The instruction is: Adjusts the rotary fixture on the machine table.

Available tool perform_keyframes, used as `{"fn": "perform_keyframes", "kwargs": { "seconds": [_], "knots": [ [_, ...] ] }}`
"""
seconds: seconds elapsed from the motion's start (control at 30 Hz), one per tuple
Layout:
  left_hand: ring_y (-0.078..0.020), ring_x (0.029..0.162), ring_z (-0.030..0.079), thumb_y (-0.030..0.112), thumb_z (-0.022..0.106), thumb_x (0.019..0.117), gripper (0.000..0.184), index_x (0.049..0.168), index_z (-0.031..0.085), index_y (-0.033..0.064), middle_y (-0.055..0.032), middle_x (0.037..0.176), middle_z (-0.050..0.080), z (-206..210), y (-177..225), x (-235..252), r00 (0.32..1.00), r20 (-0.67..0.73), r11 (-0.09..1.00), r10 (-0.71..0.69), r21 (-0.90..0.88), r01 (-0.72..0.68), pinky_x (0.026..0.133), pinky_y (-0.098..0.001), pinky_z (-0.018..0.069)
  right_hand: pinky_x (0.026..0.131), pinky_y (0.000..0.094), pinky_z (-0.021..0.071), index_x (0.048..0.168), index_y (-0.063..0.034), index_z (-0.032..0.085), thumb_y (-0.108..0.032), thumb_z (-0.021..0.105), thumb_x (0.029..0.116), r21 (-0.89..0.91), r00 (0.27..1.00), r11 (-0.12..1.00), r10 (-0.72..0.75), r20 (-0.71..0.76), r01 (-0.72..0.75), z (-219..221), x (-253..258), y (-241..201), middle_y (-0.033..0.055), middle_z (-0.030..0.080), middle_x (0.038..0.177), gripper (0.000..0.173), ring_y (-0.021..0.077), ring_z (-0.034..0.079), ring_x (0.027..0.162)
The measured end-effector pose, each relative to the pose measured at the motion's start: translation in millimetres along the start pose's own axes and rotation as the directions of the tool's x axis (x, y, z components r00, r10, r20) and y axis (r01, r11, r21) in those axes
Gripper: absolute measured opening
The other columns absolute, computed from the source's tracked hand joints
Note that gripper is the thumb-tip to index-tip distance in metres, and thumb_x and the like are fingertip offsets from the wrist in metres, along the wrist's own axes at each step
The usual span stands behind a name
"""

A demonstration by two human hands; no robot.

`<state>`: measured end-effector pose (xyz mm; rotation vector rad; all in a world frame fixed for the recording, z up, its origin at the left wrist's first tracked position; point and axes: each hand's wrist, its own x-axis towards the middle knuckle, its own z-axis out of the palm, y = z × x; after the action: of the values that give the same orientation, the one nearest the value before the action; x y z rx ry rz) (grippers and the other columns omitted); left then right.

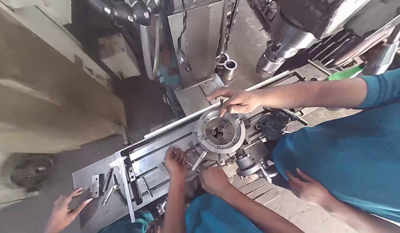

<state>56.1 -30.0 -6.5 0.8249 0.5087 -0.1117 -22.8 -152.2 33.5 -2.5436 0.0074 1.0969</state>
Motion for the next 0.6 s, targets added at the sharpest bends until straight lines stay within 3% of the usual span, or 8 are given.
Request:
{"fn": "perform_keyframes", "kwargs": {
  "seconds": [0.13, 0.2, 0.27, 0.33, 0.4, 0.43, 0.53, 0.6],
  "knots": [
    [-0.0035, 0.037, 0.031, 0.020, 0.028, 0.1061, 0.044, 0.064, 0.039, 0.0224, 0.0106, 0.046, 0.032, 1.6, -4.0, -3.4, 0.998, -0.021, 0.990, 0.065, 0.126, -0.061, 0.040, -0.0195, 0.0311, 0.082, 0.0625, 0.0530, 0.128, -0.0046, 0.059, -0.038, 0.040, 0.1080, 0.031, 0.997, 0.998, -0.046, -0.055, 0.048, 3.6, -0.3, 6.1, 0.0227, 0.070, 0.105, 0.044, 0.0440, 0.069, 0.100],
    [-0.0062, 0.044, 0.044, 0.013, 0.035, 0.1023, 0.026, 0.079, 0.048, 0.0155, 0.0071, 0.054, 0.043, -11.6, -8.1, -2.9, 0.980, 0.077, 0.928, 0.181, 0.318, -0.197, 0.045, -0.0232, 0.0438, 0.081, 0.0630, 0.0534, 0.130, -0.0047, 0.058, -0.037, 0.040, 0.1084, 0.041, 0.995, 0.997, -0.062, -0.081, 0.066, 5.6, -2.7, 6.2, 0.0227, 0.070, 0.105, 0.042, 0.0444, 0.070, 0.099],
    [-0.0104, 0.069, 0.062, 0.009, 0.045, 0.0973, 0.018, 0.105, 0.059, 0.0003, -0.0024, 0.085, 0.062, -34.2, -10.5, -0.5, 0.900, 0.304, 0.725, 0.314, 0.535, -0.434, 0.063, -0.0285, 0.0569, 0.080, 0.0634, 0.0536, 0.132, -0.0059, 0.056, -0.035, 0.040, 0.1088, 0.031, 0.993, 0.997, -0.074, -0.090, 0.077, 5.7, -4.5, 7.4, 0.0226, 0.070, 0.106, 0.041, 0.0449, 0.070, 0.099],
    [-0.0212, 0.109, 0.061, 0.015, 0.050, 0.0893, 0.039, 0.122, 0.061, -0.0046, -0.0157, 0.125, 0.059, -54.0, -6.4, -8.1, 0.775, 0.543, 0.366, 0.323, 0.684, -0.631, 0.088, -0.0362, 0.0562, 0.079, 0.0641, 0.0535, 0.134, -0.0070, 0.056, -0.034, 0.041, 0.1083, 0.024, 0.992, 0.994, -0.104, -0.075, 0.106, 5.8, -5.0, 12.4, 0.0238, 0.070, 0.105, 0.040, 0.0460, 0.069, 0.098],
    [-0.0396, 0.134, 0.048, 0.025, 0.058, 0.0792, 0.054, 0.128, 0.066, 0.0034, -0.0230, 0.142, 0.053, -67.4, -4.2, -16.5, 0.679, 0.699, 0.037, 0.225, 0.690, -0.723, 0.108, -0.0545, 0.0442, 0.084, 0.0647, 0.0525, 0.135, -0.0075, 0.057, -0.035, 0.043, 0.1083, 0.071, 0.986, 0.984, -0.157, -0.053, 0.160, 5.2, -0.3, 21.9, 0.0238, 0.069, 0.107, 0.041, 0.0454, 0.068, 0.101],
    [-0.0466, 0.142, 0.040, 0.029, 0.063, 0.0760, 0.056, 0.129, 0.069, 0.0096, -0.0214, 0.145, 0.054, -73.1, -6.6, -20.9, 0.647, 0.744, -0.056, 0.166, 0.662, -0.747, 0.113, -0.0634, 0.0362, 0.087, 0.0642, 0.0516, 0.133, -0.0069, 0.060, -0.036, 0.044, 0.1087, 0.125, 0.978, 0.971, -0.200, -0.060, 0.206, 8.6, 2.8, 28.3, 0.0232, 0.070, 0.107, 0.041, 0.0439, 0.068, 0.103],
    [-0.0504, 0.146, 0.032, 0.039, 0.079, 0.0709, 0.056, 0.124, 0.073, 0.0200, -0.0145, 0.145, 0.057, -77.3, -21.0, -21.0, 0.623, 0.780, -0.198, 0.058, 0.621, -0.758, 0.115, -0.0706, 0.0286, 0.094, 0.0599, 0.0496, 0.127, -0.0024, 0.064, -0.033, 0.042, 0.1105, 0.326, 0.940, 0.884, -0.337, -0.056, 0.336, 8.8, 9.5, 45.6, 0.0219, 0.070, 0.108, 0.041, 0.0380, 0.067, 0.103],
    [-0.0479, 0.144, 0.038, 0.031, 0.078, 0.0715, 0.050, 0.119, 0.075, 0.0167, -0.0147, 0.141, 0.061, -73.3, -30.6, -13.5, 0.601, 0.797, -0.204, 0.062, 0.599, -0.774, 0.116, -0.0695, 0.0291, 0.080, 0.0481, 0.0528, 0.117, -0.0015, 0.067, -0.033, 0.038, 0.1121, 0.486, 0.921, 0.796, -0.386, -0.051, 0.360, 10.2, 10.3, 56.6, 0.0151, 0.067, 0.093, 0.043, 0.0262, 0.064, 0.081]
  ]
}}
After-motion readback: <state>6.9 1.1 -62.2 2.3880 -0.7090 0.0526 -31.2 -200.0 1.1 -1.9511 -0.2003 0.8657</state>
